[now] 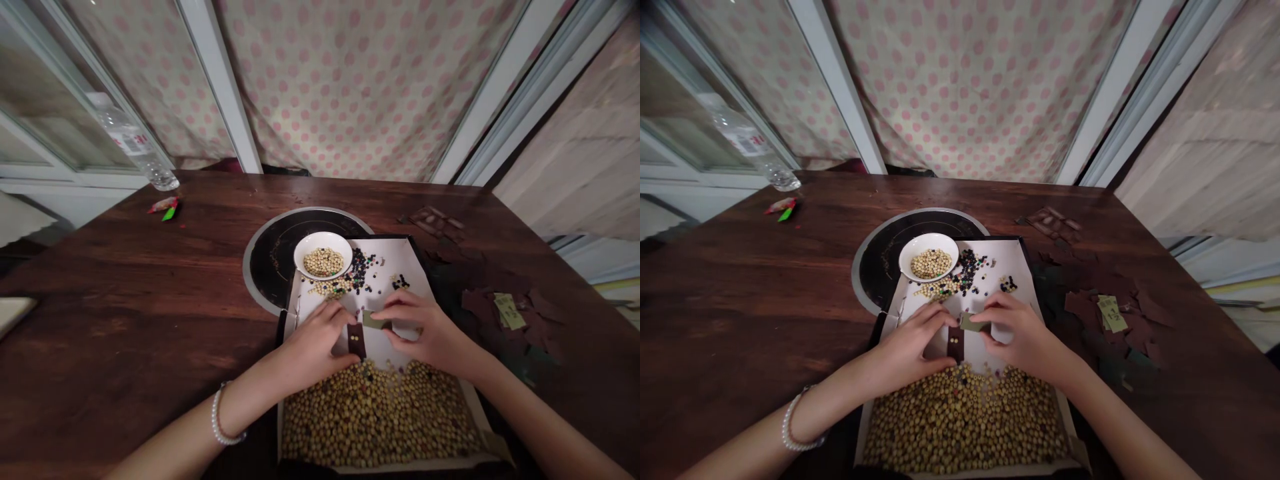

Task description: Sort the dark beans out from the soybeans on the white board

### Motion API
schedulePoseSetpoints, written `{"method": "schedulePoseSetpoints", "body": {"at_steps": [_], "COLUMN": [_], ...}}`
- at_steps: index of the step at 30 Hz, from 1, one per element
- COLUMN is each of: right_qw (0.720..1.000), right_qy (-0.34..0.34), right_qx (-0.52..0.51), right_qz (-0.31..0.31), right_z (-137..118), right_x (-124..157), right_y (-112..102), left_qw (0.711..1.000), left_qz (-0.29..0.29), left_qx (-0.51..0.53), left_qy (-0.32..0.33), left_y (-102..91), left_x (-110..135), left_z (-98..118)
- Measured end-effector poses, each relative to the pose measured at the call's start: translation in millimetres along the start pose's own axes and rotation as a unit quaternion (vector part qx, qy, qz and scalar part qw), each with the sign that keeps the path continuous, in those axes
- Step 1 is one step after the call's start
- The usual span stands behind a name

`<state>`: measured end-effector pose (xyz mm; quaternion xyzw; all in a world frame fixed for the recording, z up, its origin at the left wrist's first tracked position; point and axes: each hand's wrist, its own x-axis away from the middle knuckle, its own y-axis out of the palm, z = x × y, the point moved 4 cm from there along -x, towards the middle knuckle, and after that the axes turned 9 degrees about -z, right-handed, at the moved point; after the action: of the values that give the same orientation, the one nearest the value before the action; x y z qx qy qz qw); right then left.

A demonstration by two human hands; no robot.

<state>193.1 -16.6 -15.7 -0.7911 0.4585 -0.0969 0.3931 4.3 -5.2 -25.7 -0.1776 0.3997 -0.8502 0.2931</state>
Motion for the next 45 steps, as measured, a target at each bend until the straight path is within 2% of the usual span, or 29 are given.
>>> {"method": "schedulePoseSetpoints", "body": {"at_steps": [5,11,15,21,28,33,40,45], "right_qw": [0.992,0.990,0.990,0.988,0.962,0.952,0.941,0.946], "right_qy": [0.046,0.021,0.002,-0.034,-0.049,-0.052,-0.059,-0.057], "right_qx": [0.114,0.142,0.130,0.054,0.143,0.191,0.255,0.256], "right_qz": [0.012,-0.006,-0.053,-0.143,-0.227,-0.234,-0.215,-0.188], "right_z": [13.0,1.6,-6.7,-25.0,-44.9,-37.3,-35.7,-31.3], "right_x": [1.3,1.2,-0.9,-14.2,-24.9,-22.5,-24.2,-22.7], "right_y": [6.8,6.7,11.3,21.7,36.6,44.7,47.7,49.8], "left_qw": [1.000,1.000,1.000,1.000,0.998,0.997,0.996,0.996], "left_qz": [0.008,0.003,0.009,0.028,0.049,0.046,0.065,0.066], "left_qx": [0.000,-0.006,-0.009,-0.012,-0.024,-0.052,-0.044,-0.063], "left_qy": [0.004,-0.003,0.008,0.005,0.042,0.023,0.030,0.025], "left_y": [1.3,-3.2,-3.1,-1.2,-2.2,2.6,5.2,5.5], "left_x": [0.3,-0.2,0.0,1.4,1.8,2.1,2.6,3.4], "left_z": [-1.5,4.7,5.3,3.3,7.5,4.9,3.5,3.5]}}
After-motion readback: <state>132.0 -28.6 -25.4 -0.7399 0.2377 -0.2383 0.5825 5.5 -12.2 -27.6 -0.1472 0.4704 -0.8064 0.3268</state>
